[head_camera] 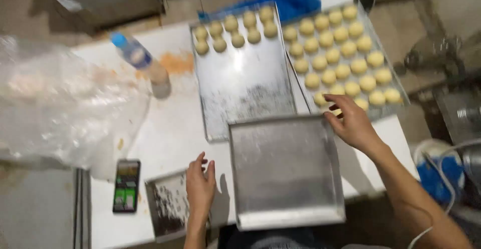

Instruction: Cleaning a baking tray with a cloth and transferring dough balls between trays to organize them.

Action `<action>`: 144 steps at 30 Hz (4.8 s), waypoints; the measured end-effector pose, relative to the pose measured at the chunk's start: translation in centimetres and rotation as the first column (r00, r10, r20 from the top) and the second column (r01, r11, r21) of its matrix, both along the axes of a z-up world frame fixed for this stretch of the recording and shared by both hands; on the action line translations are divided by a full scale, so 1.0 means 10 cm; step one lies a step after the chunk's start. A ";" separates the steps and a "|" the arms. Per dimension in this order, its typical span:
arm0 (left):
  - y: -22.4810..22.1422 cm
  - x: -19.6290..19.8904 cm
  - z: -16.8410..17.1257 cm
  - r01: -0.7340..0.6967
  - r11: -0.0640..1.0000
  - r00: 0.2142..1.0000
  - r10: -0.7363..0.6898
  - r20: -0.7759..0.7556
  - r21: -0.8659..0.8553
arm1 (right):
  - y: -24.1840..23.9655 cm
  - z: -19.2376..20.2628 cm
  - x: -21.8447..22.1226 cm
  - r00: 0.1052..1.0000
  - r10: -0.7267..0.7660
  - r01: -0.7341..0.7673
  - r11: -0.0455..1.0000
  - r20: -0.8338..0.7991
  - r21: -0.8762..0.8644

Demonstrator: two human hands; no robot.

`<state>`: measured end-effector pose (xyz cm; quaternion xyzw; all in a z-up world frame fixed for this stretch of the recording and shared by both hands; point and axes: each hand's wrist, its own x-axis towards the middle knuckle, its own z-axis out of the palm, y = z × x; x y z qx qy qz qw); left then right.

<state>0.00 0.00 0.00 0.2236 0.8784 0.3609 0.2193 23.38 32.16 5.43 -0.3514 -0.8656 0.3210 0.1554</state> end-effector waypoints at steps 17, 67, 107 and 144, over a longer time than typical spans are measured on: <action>1.36 -1.29 -1.17 0.007 0.999 0.956 -0.021 -0.294 -0.048 | 2.25 -0.72 -3.87 0.914 0.004 -0.104 0.969 0.406 0.226; 0.71 0.00 -0.37 0.145 0.978 0.969 -0.172 0.176 0.152 | 0.24 -0.01 -2.24 0.719 -0.645 0.246 0.583 -0.258 -0.774; 1.95 1.97 -0.96 0.413 0.886 0.872 -0.452 -0.189 -0.213 | -0.49 -0.19 -1.15 0.863 -0.091 0.006 0.986 -0.498 -0.169; -0.92 -4.14 0.28 -0.279 0.930 0.808 0.092 -0.581 -0.241 | -1.74 -0.37 -1.42 0.997 -0.016 0.027 0.985 -0.070 0.172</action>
